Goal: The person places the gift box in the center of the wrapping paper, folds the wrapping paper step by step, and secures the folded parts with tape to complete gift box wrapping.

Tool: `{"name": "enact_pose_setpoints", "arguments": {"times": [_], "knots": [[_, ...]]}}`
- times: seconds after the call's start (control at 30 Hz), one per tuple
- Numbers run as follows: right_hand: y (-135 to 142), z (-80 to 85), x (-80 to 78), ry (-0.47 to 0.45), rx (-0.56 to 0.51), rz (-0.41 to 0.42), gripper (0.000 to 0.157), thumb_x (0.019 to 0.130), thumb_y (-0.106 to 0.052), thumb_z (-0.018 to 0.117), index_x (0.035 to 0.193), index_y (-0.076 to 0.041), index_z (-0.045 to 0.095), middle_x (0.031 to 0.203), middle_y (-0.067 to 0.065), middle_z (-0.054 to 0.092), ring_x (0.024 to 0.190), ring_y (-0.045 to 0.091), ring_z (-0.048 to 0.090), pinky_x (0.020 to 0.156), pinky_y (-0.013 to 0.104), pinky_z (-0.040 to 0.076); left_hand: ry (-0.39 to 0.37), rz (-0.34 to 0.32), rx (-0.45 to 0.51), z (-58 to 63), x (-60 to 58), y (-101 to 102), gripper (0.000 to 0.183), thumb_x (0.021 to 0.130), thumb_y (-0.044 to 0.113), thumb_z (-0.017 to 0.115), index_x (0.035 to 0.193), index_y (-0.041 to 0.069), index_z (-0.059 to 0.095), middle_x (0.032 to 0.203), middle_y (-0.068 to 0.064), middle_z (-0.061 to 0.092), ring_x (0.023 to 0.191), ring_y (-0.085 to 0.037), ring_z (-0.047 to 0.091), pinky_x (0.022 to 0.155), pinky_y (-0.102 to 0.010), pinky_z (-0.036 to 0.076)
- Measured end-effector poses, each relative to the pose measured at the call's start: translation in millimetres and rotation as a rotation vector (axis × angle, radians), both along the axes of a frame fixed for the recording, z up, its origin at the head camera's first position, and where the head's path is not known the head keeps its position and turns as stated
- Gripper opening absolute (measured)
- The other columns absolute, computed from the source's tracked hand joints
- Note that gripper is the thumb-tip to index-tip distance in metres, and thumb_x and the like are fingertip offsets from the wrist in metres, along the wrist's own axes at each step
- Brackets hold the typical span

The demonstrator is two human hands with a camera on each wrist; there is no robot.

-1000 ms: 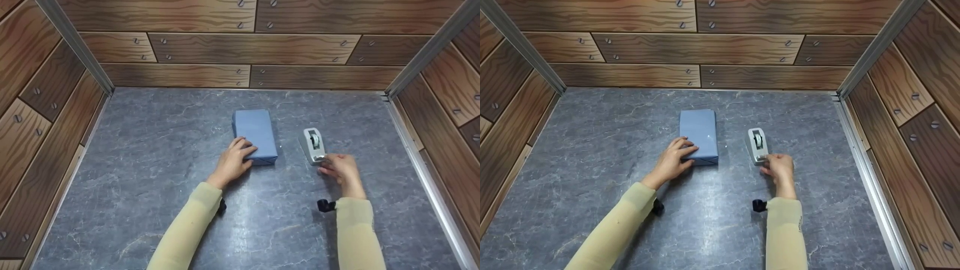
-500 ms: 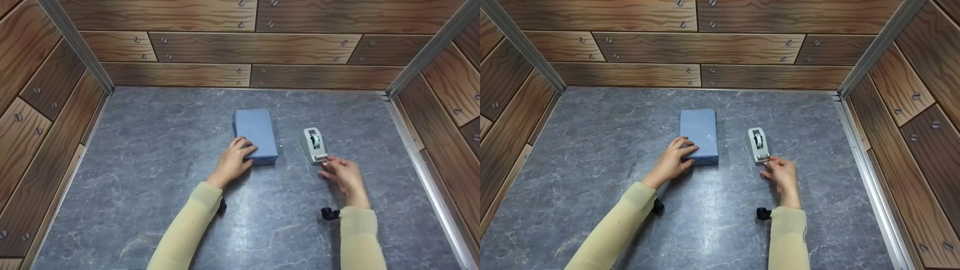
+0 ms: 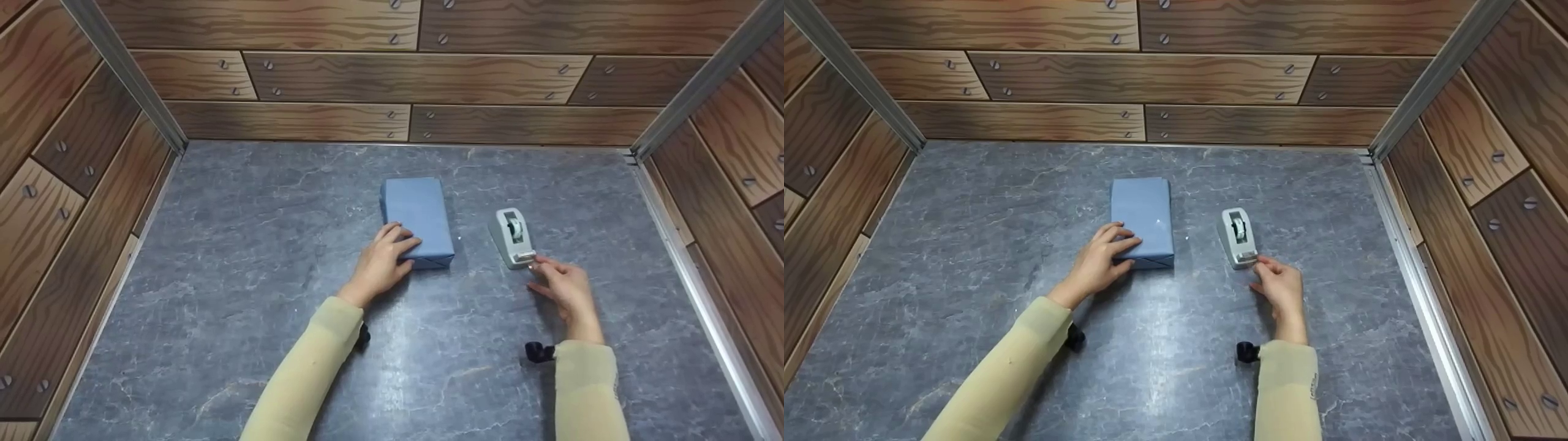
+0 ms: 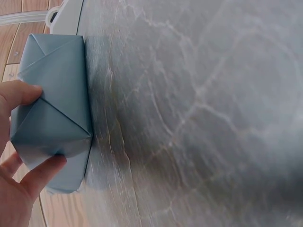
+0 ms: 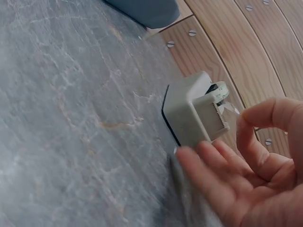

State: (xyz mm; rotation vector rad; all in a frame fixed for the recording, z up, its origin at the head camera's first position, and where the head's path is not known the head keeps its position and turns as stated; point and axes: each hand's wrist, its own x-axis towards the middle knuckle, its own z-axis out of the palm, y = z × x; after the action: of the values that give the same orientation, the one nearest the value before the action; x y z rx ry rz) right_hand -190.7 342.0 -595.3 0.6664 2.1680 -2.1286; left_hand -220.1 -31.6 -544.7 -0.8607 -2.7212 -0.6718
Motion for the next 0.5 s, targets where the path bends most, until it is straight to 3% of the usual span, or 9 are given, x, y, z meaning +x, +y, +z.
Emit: {"name": "enact_pose_setpoints", "arguments": {"times": [0.1, 0.23, 0.4, 0.5], "knots": [[0.8, -0.1, -1.2, -0.029, 0.098, 0.011, 0.061, 0.082, -0.033, 0.067, 0.124, 0.008, 0.051, 0.133, 0.018, 0.044, 0.12, 0.025, 0.042, 0.075, 0.027, 0.05, 0.007, 0.003, 0.0, -0.6, -0.3, -0.3, 0.038, 0.083, 0.029, 0.066, 0.121, 0.026, 0.06, 0.121, 0.004, 0.049, 0.127, -0.018, 0.03, 0.084, -0.037, 0.046], [-8.8, 21.3, 6.6, -0.078, 0.201, 0.041, 0.069, 0.074, -0.048, 0.07, 0.116, 0.006, 0.058, 0.132, 0.016, 0.045, 0.121, 0.025, 0.042, 0.076, 0.024, 0.049, -0.002, 0.002, 0.006, -1.7, -0.5, -0.3, 0.038, 0.083, 0.029, 0.067, 0.12, 0.026, 0.06, 0.121, 0.004, 0.049, 0.128, -0.018, 0.029, 0.082, -0.036, 0.047], [-18.7, 48.1, 14.9, -0.119, 0.258, 0.063, 0.055, 0.076, -0.041, 0.072, 0.096, 0.01, 0.062, 0.131, 0.015, 0.047, 0.119, 0.026, 0.045, 0.078, 0.028, 0.049, -0.013, -0.003, 0.014, -1.6, -0.9, 0.6, 0.038, 0.083, 0.029, 0.066, 0.12, 0.026, 0.06, 0.122, 0.004, 0.048, 0.129, -0.018, 0.028, 0.08, -0.037, 0.047], [-19.2, 54.3, 15.7, -0.127, 0.292, 0.078, 0.054, 0.077, -0.038, 0.071, 0.097, 0.012, 0.061, 0.129, 0.015, 0.049, 0.116, 0.026, 0.048, 0.079, 0.03, 0.049, -0.006, -0.004, 0.013, -0.9, -1.0, 1.2, 0.038, 0.083, 0.028, 0.066, 0.12, 0.026, 0.06, 0.121, 0.004, 0.049, 0.128, -0.018, 0.029, 0.08, -0.037, 0.047]]}}
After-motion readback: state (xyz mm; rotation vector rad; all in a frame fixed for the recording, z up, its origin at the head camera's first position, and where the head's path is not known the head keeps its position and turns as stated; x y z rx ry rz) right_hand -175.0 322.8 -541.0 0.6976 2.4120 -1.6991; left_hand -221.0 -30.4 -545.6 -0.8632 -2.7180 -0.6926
